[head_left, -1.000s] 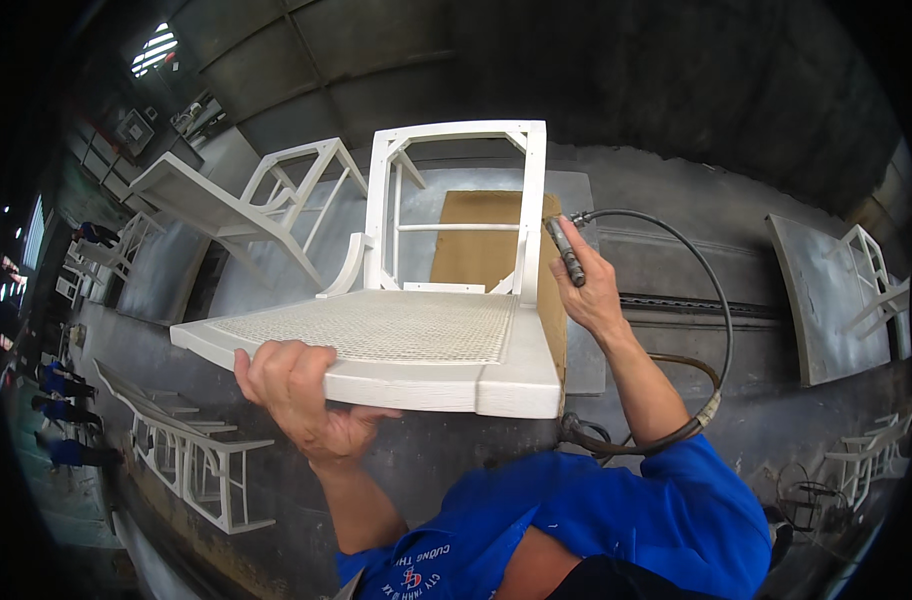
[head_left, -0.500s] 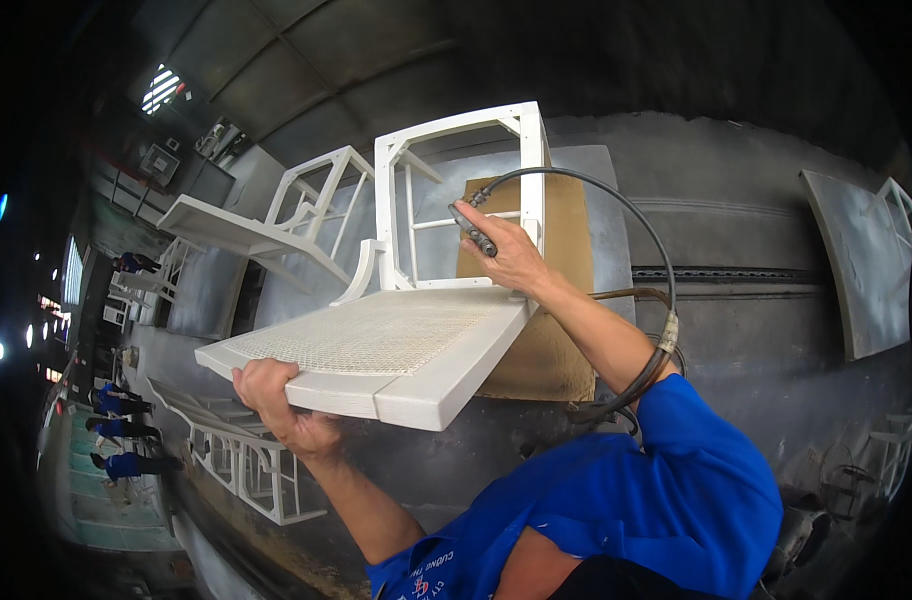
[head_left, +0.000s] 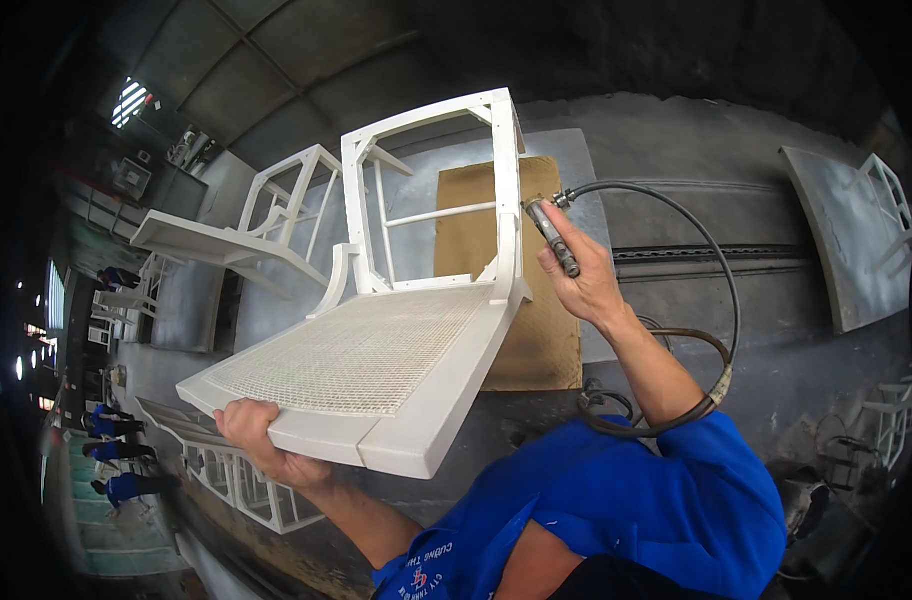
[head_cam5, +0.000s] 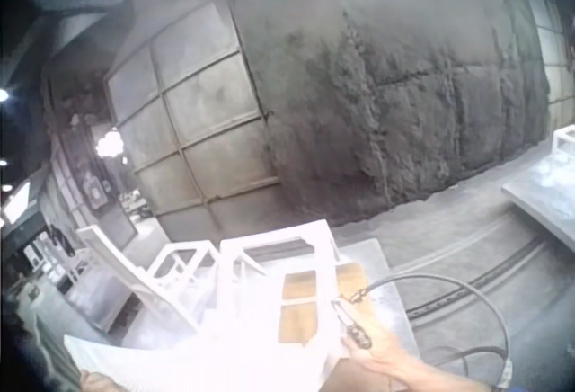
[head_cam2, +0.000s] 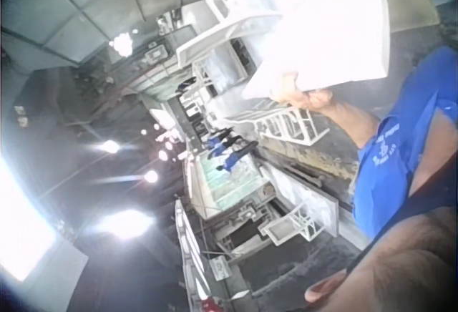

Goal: The person spray paints white chair frames using a spray gun. They repeatedly pick up the chairs, rotate them to access different sides, and apply paint to the legs and frame. The person also uses a piece of cardboard to shield the floor from overspray.

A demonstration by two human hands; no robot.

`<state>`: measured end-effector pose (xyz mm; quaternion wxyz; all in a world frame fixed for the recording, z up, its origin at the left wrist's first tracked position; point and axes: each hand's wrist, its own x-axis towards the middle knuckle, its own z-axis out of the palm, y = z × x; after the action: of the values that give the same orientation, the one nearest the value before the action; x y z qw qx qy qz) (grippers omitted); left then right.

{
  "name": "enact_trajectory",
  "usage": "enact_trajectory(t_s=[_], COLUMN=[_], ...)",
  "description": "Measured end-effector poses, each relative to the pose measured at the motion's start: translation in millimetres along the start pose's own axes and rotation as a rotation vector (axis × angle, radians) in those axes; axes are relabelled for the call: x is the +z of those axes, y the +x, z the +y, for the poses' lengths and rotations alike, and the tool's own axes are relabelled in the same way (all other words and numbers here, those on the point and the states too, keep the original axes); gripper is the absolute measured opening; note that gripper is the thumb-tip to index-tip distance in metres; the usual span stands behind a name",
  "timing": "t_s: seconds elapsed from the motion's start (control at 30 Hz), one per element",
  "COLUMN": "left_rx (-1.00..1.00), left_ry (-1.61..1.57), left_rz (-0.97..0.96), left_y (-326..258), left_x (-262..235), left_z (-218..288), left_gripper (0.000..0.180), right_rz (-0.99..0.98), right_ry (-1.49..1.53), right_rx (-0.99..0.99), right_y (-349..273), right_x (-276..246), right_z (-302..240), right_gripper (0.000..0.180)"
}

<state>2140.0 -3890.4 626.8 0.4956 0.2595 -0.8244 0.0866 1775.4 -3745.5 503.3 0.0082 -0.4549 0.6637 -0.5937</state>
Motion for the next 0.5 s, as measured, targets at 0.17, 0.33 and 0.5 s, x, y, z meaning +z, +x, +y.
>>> enact_trajectory(t_s=[0.17, 0.33, 0.5], left_rx=[-0.006, 0.004, -0.013], left_ry=[-0.025, -0.027, 0.011], left_rz=[0.039, 0.135, 0.149], left_y=[-6.8, -16.9, -20.5], left_x=[-0.6, 0.7, 0.3], left_z=[4.5, 9.7, 10.9], left_gripper=[0.049, 0.052, 0.045], right_rz=[-0.245, -0.554, -0.769], right_ry=[0.095, 0.300, 0.311], right_rx=[0.073, 0.216, 0.201], right_y=[6.4, 22.7, 40.8], right_x=[-11.3, 2.7, 26.4], right_z=[-3.7, -3.2, 10.9], right_gripper=[0.058, 0.058, 0.060])
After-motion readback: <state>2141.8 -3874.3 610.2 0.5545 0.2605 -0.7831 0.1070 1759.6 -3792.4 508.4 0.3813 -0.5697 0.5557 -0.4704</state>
